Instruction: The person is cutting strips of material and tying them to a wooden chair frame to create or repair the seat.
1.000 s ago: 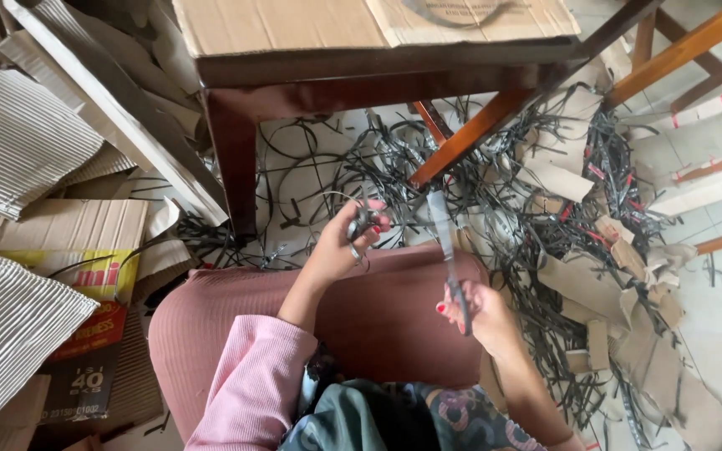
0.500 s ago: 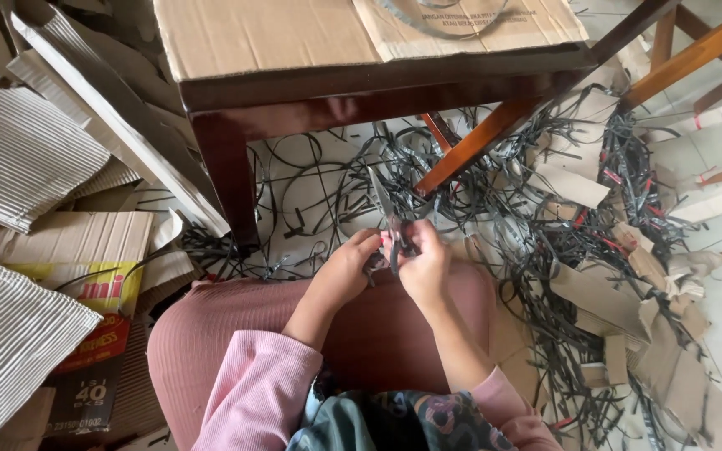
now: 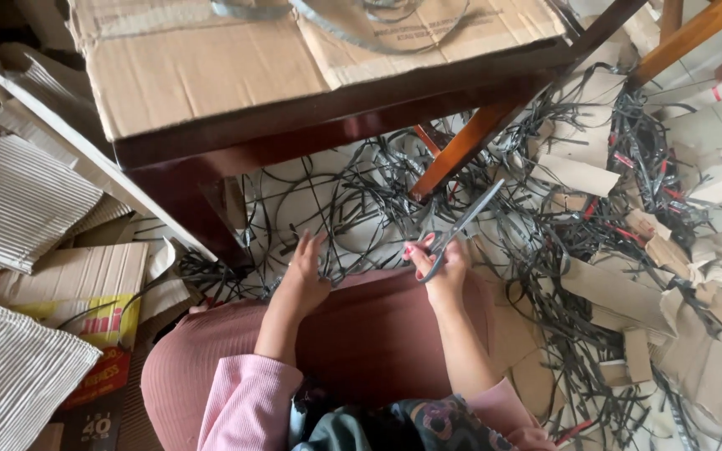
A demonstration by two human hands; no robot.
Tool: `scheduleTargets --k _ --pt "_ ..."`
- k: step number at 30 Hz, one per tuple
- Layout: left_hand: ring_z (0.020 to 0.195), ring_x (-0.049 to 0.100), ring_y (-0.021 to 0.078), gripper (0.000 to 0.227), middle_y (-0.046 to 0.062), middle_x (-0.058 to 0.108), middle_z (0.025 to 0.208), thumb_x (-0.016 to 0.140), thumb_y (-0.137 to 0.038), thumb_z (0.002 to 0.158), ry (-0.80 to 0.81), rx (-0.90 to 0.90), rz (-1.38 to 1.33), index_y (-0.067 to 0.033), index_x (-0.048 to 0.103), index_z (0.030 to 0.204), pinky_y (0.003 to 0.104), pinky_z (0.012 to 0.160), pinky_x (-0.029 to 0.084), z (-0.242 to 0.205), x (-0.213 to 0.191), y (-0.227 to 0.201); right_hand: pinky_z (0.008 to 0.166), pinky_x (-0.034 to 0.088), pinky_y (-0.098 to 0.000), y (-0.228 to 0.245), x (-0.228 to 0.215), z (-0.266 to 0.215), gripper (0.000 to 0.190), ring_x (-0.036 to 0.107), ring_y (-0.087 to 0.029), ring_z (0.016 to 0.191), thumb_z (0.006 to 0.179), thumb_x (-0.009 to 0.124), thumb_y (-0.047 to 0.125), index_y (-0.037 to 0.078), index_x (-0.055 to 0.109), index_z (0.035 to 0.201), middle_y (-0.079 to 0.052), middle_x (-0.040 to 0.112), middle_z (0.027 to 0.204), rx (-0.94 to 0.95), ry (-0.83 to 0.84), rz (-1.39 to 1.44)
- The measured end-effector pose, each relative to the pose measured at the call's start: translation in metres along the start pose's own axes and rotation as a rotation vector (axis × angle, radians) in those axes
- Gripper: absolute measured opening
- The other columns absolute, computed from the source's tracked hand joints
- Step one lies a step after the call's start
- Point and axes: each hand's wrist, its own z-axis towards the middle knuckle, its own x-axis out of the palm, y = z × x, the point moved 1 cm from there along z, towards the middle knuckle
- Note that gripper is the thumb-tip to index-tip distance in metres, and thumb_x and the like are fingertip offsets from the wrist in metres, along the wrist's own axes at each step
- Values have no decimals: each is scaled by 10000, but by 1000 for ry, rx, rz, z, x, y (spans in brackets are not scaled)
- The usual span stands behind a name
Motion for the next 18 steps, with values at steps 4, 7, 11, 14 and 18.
scheduleTargets --k 4,7,11,14,18 --pt "1324 513 489 535 241 633 1310 719 15 839 -94 442 -197 -26 599 1358 621 1124 374 6 5 -41 351 506 -209 -19 -2 -3 373 661 -153 445 721 885 7 22 623 985 -161 738 760 61 107 45" --pt "1407 357 544 570 153 607 1414 717 -128 883 106 451 -233 -139 559 1431 757 1089 278 -3 18 -77 362 528 -228 -13 6 -8 334 664 -154 430 702 908 15 11 657 922 -138 740 723 -3 209 61" --pt "1159 654 393 256 58 764 1011 749 -172 873 -45 546 -161 -174 754 1129 526 1010 505 16 71 -11 376 543 -273 -27 3 2 341 684 -222 462 708 840 -114 -25 618 952 -201 702 673 9 241 224" --pt "1078 676 357 105 34 726 1055 775 -232 874 -72 433 -156 -239 796 977 483 961 523 17 64 -5 385 560 -265 -26 2 5 327 658 -199 468 749 845 -58 -7 596 956 -169 672 697 56 200 263" --pt "1087 706 344 146 91 753 1066 724 -259 944 -46 341 -321 -123 763 981 465 962 536 13 34 -20 380 508 -200 -28 -4 20 269 614 -142 468 826 801 -11 -5 582 981 -107 632 694 116 49 302"
